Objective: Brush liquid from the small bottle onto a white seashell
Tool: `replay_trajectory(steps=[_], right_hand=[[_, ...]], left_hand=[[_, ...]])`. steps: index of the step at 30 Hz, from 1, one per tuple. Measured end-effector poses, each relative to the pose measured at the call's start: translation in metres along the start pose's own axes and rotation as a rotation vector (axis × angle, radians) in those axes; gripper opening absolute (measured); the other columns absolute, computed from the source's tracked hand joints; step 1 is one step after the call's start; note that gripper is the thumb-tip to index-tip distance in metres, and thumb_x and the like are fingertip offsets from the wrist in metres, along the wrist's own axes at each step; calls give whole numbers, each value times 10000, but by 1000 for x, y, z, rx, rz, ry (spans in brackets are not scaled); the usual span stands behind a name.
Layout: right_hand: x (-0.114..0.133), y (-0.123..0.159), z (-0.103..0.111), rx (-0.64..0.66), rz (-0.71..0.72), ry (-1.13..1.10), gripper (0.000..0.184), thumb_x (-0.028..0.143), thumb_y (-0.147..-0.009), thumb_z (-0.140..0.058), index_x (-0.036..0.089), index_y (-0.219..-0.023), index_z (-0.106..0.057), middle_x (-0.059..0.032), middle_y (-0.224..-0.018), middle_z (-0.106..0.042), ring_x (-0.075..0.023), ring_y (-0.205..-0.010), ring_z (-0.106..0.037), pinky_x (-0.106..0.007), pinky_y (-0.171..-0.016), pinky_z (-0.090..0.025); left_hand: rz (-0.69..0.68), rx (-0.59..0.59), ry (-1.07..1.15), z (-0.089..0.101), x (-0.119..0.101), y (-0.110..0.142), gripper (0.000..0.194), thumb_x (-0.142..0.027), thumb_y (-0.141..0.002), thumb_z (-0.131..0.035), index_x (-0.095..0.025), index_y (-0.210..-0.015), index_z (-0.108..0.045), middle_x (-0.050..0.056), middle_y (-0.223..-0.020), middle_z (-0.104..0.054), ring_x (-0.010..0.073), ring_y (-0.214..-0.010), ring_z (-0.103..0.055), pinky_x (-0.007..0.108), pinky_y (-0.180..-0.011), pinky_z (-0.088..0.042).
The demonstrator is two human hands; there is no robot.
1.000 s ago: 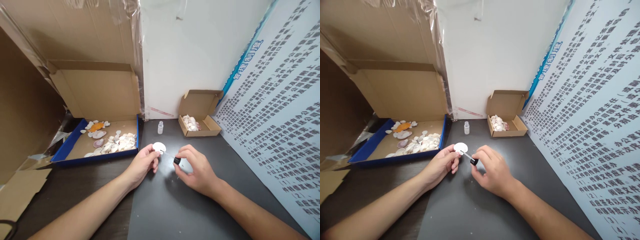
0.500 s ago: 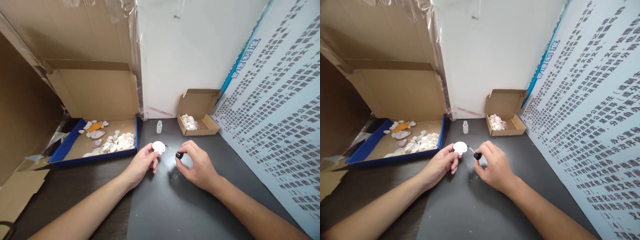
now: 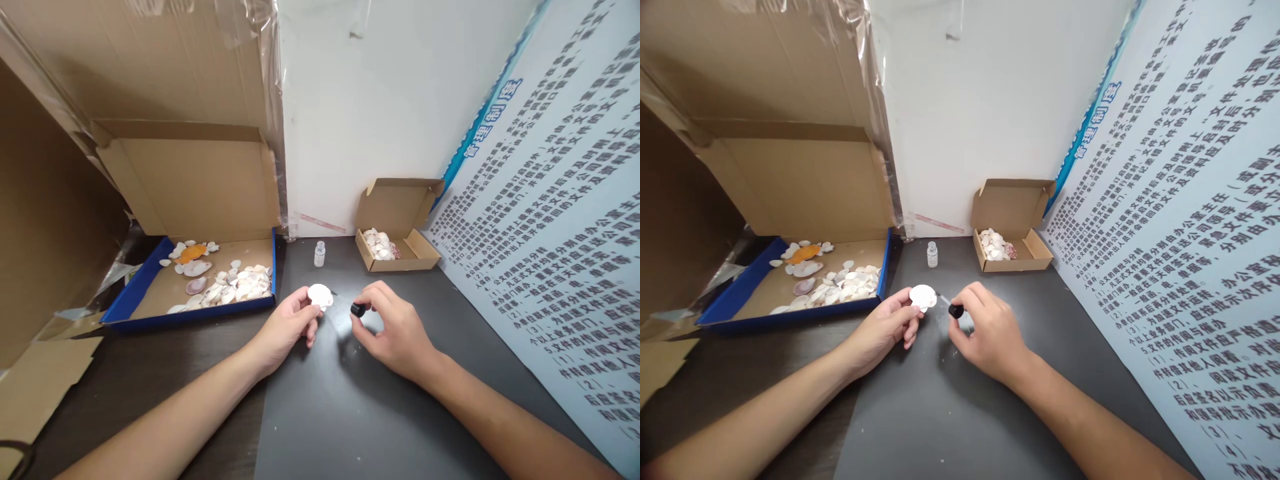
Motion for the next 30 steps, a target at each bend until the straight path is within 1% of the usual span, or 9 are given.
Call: replay_trajectory(steps=[2,5,7,10,15,20,23,27,30], right_hand=[[0,0,3,-29,-3,-25,147,127,-820,-568,218,-918,-507,-24,-804,-554,-163,-695,-562,-287,-612,-472],[8,0,2,-4,72,-117,163,128,-825,-568,220,-945,-509,-31,-841,-560,-152,-701,-568,-273,-610,-483],[6,0,0,17,50,-84,147,122,-820,-564,219,-918,-511,-30,-840,-562,-148,-685,-563,-272,-598,-477],[0,0,4,-19,-10,-36,151,115,-810,-564,218,-904,-506,-22,-811,-551,-154,-684,-555,-281,-605,-474],[13,0,3,13,107,-159,203,113,-807,-580,223,-961,-507,-31,-870,-565,-141,-695,-572,-261,-604,-488],[-2,-1,5,-25,-7,-40,170,124,-809,-571,216,-942,-517,-27,-829,-571,-146,-665,-565,-273,-600,-487],[-1,-1,7,-47,20,-67,188,129,-817,-577,220,-972,-521,-37,-867,-584,-149,-688,-582,-273,-604,-496],[4,1,2,-3,50,-145,214,126,-832,-590,228,-1008,-527,-46,-940,-635,-139,-693,-594,-268,-610,-510],[3,1,1,6,39,-164,236,119,-826,-595,225,-1029,-536,-32,-903,-663,-142,-702,-604,-269,-623,-515]], left_hand=[[-6,2,-13,0,0,0,168,-284,-769,-625,-187,-839,-506,-82,-578,-456,51,-431,-360,180,-429,-370],[-18,15,-36,-1,0,-1,175,-300,-775,-623,-191,-849,-507,-82,-589,-460,51,-431,-366,184,-437,-367],[-29,29,-59,-1,0,-1,158,-297,-788,-607,-193,-836,-499,-86,-559,-438,56,-431,-364,184,-447,-362],[-43,43,-99,-1,1,-2,141,-293,-810,-574,-194,-801,-474,-80,-541,-434,60,-440,-367,185,-462,-354],[-42,53,-116,-1,2,-1,125,-280,-811,-560,-197,-804,-466,-74,-555,-450,63,-444,-376,189,-469,-349],[-30,52,-106,-3,1,0,137,-296,-804,-567,-196,-799,-473,-71,-576,-450,59,-439,-367,194,-468,-342],[-25,53,-118,-3,2,0,120,-285,-808,-555,-194,-812,-476,-66,-607,-463,57,-442,-371,199,-470,-347],[-23,64,-131,-3,2,-1,114,-283,-820,-544,-194,-844,-479,-63,-636,-473,55,-447,-377,203,-474,-355],[-23,71,-137,-3,2,-1,110,-279,-822,-541,-193,-842,-475,-65,-631,-465,55,-449,-374,204,-476,-358]])
Point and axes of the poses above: each hand's wrist, its own y-axis away from the middle knuckle, its own z-axis out of the back of the hand, x = y × z, the point moved 10 cm from there along -y, towards the middle knuckle
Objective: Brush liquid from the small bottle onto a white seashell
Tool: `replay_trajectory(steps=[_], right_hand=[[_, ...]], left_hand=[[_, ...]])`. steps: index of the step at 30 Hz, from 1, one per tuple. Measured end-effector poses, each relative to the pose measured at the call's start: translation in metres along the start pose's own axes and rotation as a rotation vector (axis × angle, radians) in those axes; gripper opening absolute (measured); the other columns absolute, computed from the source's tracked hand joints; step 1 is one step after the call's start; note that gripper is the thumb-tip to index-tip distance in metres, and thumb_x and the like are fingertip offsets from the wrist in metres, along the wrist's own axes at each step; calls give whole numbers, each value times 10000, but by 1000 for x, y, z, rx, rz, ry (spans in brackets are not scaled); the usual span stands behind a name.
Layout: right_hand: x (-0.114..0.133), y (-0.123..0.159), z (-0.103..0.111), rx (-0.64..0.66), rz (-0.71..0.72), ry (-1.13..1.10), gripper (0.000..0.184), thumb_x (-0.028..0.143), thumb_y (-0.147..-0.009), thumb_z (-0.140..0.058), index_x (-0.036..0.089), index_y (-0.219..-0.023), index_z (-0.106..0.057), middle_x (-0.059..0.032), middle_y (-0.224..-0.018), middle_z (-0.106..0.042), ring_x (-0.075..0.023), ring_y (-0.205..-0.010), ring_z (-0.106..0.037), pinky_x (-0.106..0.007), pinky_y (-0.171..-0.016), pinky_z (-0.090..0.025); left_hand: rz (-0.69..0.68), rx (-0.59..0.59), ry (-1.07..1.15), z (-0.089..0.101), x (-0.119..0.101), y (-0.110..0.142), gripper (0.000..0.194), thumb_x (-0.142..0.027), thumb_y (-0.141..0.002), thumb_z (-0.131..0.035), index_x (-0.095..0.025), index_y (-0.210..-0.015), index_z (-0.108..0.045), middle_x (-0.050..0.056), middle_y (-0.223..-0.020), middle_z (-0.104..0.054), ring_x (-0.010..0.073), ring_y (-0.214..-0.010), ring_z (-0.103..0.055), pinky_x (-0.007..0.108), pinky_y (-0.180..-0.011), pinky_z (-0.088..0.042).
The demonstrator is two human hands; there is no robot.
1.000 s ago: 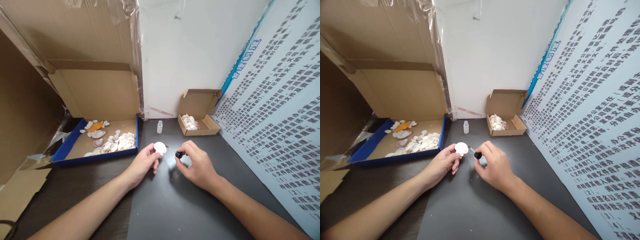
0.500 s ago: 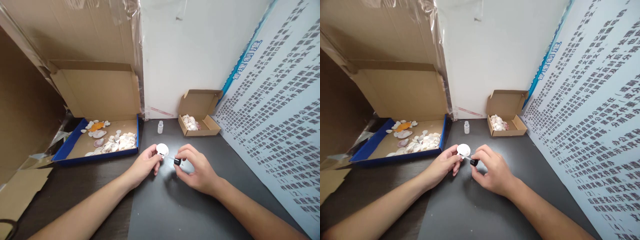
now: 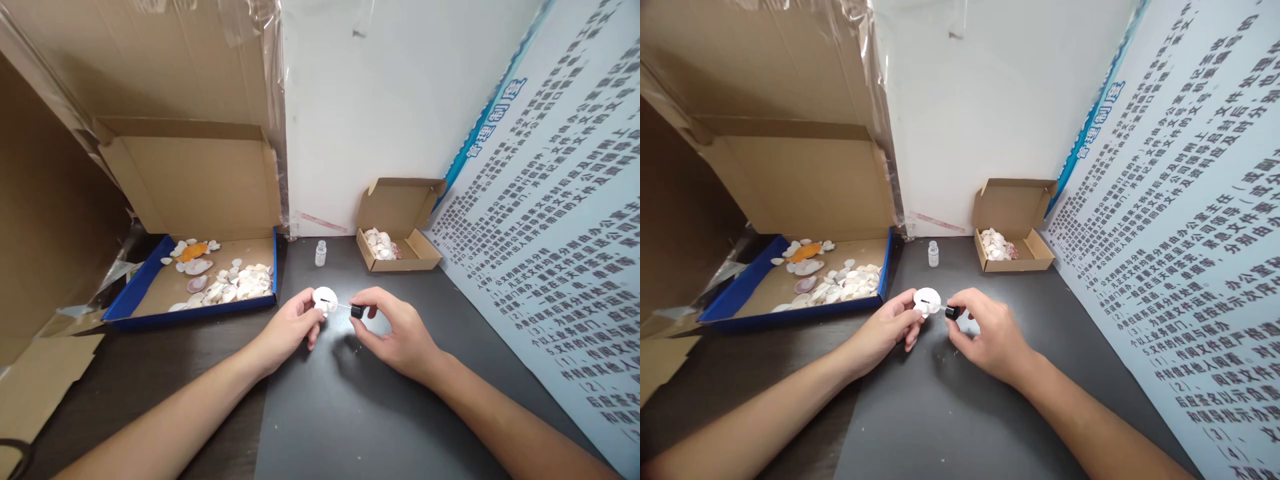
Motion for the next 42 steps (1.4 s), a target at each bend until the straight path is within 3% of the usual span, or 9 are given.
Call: replay_trajectory(steps=[5,11,16,19,24,29,32,37,42], right_hand=[[1,0,-1,22,22,-19,206,136,-833,-597,221,-1011,-538,-27,-861,-657,-152,-716,-611,-275,-643,-514],[-9,-1,5,-26,-71,73,150,171,-838,-612,216,-961,-538,-16,-801,-644,-151,-677,-595,-275,-620,-491],[-7,0,-5,53,-38,32,135,190,-855,-613,210,-968,-542,-9,-802,-642,-140,-665,-593,-266,-612,-490],[-13,-1,3,-15,-86,106,133,172,-850,-617,210,-954,-544,-11,-795,-635,-152,-678,-598,-280,-620,-491],[1,-1,1,4,67,23,207,149,-858,-623,212,-1041,-549,-51,-929,-675,-191,-846,-635,-328,-753,-529],[-2,-2,6,-43,42,95,212,118,-849,-630,201,-1031,-561,-72,-946,-670,-231,-927,-617,-383,-798,-524],[5,-3,4,-25,106,56,228,113,-847,-632,202,-1045,-560,-63,-933,-668,-223,-922,-613,-373,-796,-524],[-5,-3,3,-10,7,124,186,120,-853,-617,203,-1013,-568,-57,-886,-659,-220,-851,-604,-373,-741,-513],[1,-2,-1,29,45,34,191,136,-864,-613,209,-1034,-562,-47,-892,-658,-198,-831,-603,-341,-732,-512]], left_hand=[[-4,-1,0,1,1,0,106,-275,-820,-540,-195,-832,-472,-70,-612,-452,56,-446,-374,204,-474,-358],[-16,0,-8,1,1,0,105,-278,-826,-532,-192,-825,-471,-66,-619,-460,54,-447,-379,203,-474,-358],[-24,-1,-17,2,2,-1,109,-279,-823,-531,-189,-818,-468,-62,-636,-473,51,-449,-387,199,-469,-359],[-14,0,-18,3,4,-2,102,-273,-816,-530,-188,-836,-475,-62,-633,-481,51,-445,-387,198,-466,-355],[-3,7,-9,2,4,-2,109,-291,-835,-506,-193,-808,-465,-70,-562,-453,65,-444,-397,200,-474,-368],[0,0,0,2,4,-1,107,-288,-827,-512,-189,-818,-473,-57,-634,-487,56,-445,-400,200,-467,-369],[-1,5,2,1,4,-1,109,-287,-828,-516,-189,-812,-471,-58,-637,-480,54,-448,-395,198,-469,-369],[9,0,11,2,5,-2,105,-287,-827,-520,-190,-832,-481,-57,-630,-491,57,-441,-398,200,-467,-366],[7,10,21,1,5,-1,118,-289,-838,-496,-195,-774,-463,-62,-560,-455,72,-448,-409,200,-473,-368]])
Point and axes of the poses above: each hand's wrist, its own y-axis away from the middle knuckle, its own z-axis out of the back of the hand, x = y × z, the point moved 10 cm from there along -y, towards the middle knuckle
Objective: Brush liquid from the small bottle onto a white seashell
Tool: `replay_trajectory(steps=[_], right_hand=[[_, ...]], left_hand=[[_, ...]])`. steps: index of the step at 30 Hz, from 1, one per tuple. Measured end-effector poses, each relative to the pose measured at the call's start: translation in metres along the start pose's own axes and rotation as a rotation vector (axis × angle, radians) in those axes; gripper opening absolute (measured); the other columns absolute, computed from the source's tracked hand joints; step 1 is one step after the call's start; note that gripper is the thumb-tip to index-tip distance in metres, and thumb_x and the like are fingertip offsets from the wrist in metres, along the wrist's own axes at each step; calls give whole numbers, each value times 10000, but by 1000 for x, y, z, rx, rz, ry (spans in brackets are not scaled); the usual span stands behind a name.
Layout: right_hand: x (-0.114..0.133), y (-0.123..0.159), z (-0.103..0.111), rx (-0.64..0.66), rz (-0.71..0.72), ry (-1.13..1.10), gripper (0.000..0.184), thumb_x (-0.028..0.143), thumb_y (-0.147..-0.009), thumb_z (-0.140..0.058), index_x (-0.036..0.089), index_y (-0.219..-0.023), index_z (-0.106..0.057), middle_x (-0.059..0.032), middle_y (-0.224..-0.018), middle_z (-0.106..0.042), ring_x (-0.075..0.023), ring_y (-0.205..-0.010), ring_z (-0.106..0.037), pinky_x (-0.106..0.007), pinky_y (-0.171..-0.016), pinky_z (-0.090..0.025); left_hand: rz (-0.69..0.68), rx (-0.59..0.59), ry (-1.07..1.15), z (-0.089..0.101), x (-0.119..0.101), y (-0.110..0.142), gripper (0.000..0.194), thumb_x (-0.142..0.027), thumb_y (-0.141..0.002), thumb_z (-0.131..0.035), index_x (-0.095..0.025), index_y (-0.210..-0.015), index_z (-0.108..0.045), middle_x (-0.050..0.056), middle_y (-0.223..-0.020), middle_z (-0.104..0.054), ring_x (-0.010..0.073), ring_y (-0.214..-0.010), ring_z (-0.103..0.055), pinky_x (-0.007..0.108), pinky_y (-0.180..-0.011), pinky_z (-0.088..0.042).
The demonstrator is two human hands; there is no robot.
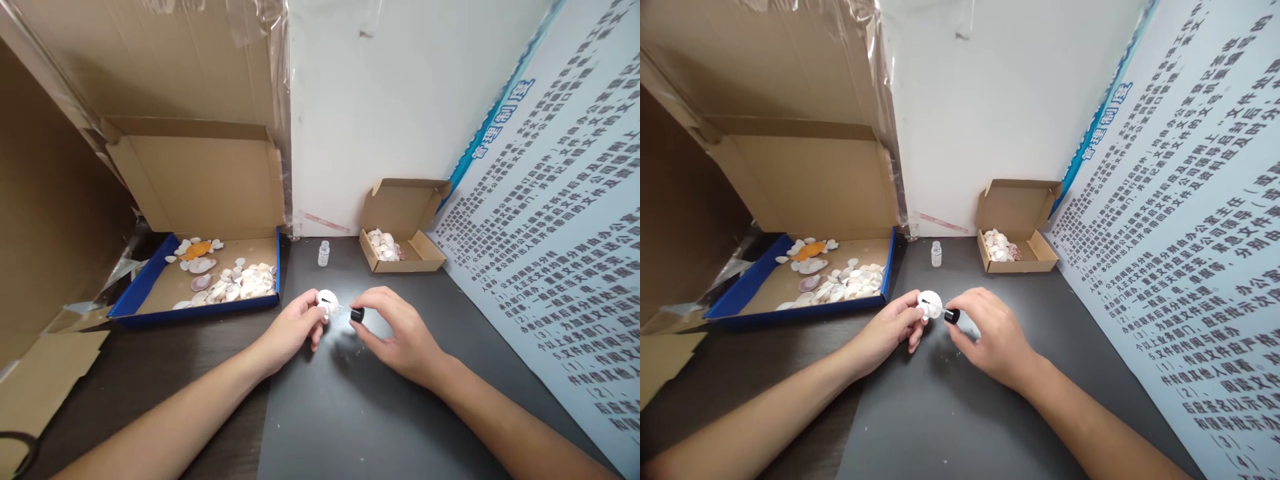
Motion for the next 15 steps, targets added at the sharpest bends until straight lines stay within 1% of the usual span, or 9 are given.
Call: replay_trajectory(steps=[2,4,6,9,11,13,15], right_hand=[[-4,0,-1,13,-43,51,173,140,-861,-611,209,-1013,-569,-47,-889,-658,-204,-829,-604,-346,-723,-507],[-9,-1,3,-22,-85,92,169,139,-860,-609,209,-1008,-570,-47,-887,-659,-208,-832,-606,-352,-730,-502],[-7,-1,4,-42,-66,58,179,142,-864,-610,211,-1022,-564,-42,-887,-660,-198,-827,-606,-343,-737,-502],[-1,-1,-1,6,-10,-4,185,151,-867,-616,218,-1031,-561,-32,-884,-661,-183,-809,-605,-321,-722,-503],[-4,0,-2,21,-41,33,175,147,-863,-615,219,-1015,-566,-31,-882,-661,-188,-812,-606,-323,-715,-499],[-8,1,1,-8,-80,72,175,140,-859,-613,216,-1009,-568,-33,-880,-661,-192,-818,-608,-327,-719,-497],[-6,1,4,-32,-61,47,184,141,-860,-613,213,-1022,-564,-33,-881,-663,-187,-818,-609,-322,-725,-499]], left_hand=[[1,0,3,0,0,0,94,-279,-833,-500,-193,-804,-474,-59,-582,-471,68,-450,-406,197,-473,-364],[4,3,3,0,1,0,72,-261,-823,-497,-191,-837,-482,-61,-596,-472,63,-453,-397,193,-475,-361],[4,14,2,-1,1,1,60,-248,-817,-486,-192,-837,-478,-66,-585,-451,62,-457,-391,190,-482,-359],[0,28,3,-2,0,1,54,-246,-811,-479,-196,-827,-465,-71,-572,-433,64,-460,-395,190,-487,-356],[2,31,0,-2,0,2,55,-245,-804,-481,-197,-823,-462,-71,-574,-431,66,-462,-397,191,-485,-353],[8,31,-3,-2,0,2,55,-246,-799,-480,-197,-816,-462,-70,-576,-427,67,-464,-393,192,-481,-350],[14,30,2,-2,0,2,53,-247,-797,-475,-197,-796,-456,-68,-579,-422,68,-465,-392,194,-476,-350]])
Point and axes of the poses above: each hand's wrist, its own y-axis away from the middle knuckle, its own z-axis out of the back of the hand, x = y × z, the point moved 10 cm from there along -y, towards the middle knuckle
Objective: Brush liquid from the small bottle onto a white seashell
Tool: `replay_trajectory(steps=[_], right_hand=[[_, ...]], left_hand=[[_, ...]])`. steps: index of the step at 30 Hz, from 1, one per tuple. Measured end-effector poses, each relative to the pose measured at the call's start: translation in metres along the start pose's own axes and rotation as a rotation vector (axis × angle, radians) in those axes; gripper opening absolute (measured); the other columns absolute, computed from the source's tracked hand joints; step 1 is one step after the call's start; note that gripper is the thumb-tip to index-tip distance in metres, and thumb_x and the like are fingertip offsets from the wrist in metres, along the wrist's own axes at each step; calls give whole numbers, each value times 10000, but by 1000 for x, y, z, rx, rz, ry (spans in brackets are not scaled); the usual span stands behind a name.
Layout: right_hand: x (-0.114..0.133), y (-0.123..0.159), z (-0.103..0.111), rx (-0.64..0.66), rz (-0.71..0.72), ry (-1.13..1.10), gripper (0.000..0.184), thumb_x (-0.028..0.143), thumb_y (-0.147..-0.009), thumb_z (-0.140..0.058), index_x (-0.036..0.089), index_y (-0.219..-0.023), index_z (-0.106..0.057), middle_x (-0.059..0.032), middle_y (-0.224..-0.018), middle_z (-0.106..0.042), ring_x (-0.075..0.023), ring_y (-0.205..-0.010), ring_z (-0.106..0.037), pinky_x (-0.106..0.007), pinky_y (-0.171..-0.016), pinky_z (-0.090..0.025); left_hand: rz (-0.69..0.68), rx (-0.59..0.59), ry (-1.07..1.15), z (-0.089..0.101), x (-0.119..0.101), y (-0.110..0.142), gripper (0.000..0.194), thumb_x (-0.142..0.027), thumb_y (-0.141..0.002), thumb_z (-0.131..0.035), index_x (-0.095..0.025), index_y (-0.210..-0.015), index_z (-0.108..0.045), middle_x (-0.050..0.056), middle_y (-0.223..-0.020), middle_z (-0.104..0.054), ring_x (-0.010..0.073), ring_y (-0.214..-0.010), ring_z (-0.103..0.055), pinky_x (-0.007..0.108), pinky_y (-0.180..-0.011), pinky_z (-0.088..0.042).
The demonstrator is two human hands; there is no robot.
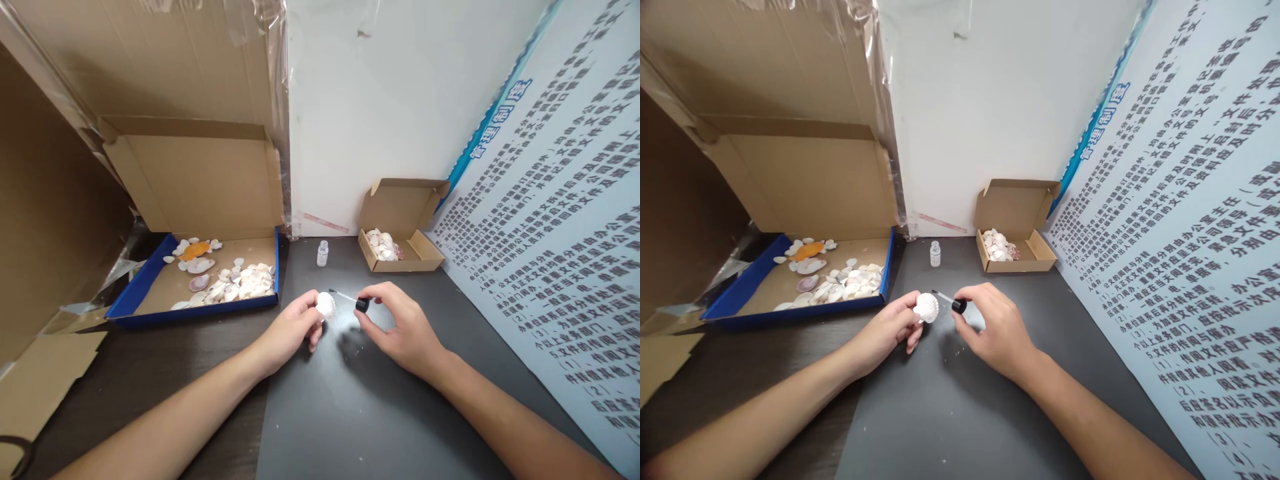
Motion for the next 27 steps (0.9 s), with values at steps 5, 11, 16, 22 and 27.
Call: replay_trajectory(steps=[5,11,16,22,27], right_hand=[[4,-1,-4,37,29,-12,169,150,-863,-608,218,-1013,-571,-31,-881,-671,-186,-805,-613,-319,-713,-504],[8,-1,-1,28,65,-47,168,161,-863,-605,218,-1017,-570,-33,-853,-670,-179,-777,-613,-309,-695,-513],[4,-2,2,-10,6,9,173,142,-841,-607,219,-992,-572,-35,-847,-667,-188,-773,-611,-316,-682,-505],[8,-1,-1,8,34,21,149,140,-843,-597,216,-968,-565,-27,-824,-663,-181,-747,-601,-309,-664,-496],[13,1,1,-3,72,-33,169,140,-851,-593,222,-994,-557,-29,-834,-661,-176,-745,-602,-310,-675,-502]], left_hand=[[13,-10,24,0,-1,1,64,-230,-763,-485,-197,-744,-433,-64,-588,-420,68,-465,-394,195,-469,-357],[44,-31,57,-1,-2,2,61,-232,-739,-505,-190,-741,-461,-54,-600,-439,72,-463,-398,200,-447,-384],[45,-42,92,0,-2,1,83,-248,-755,-527,-180,-767,-482,-37,-641,-505,66,-450,-427,201,-437,-406],[12,-52,114,2,-4,-1,99,-239,-765,-542,-170,-829,-510,-28,-731,-557,54,-429,-434,201,-409,-406],[21,-59,138,2,-4,1,112,-236,-748,-556,-166,-826,-515,-17,-735,-573,58,-436,-448,202,-413,-406]])
Point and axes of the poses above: each hand's wrist, its own y-axis away from the middle knuckle, its own z-axis out of the back of the hand, x = y × z, the point moved 10 cm from there along -y, towards the middle knuckle
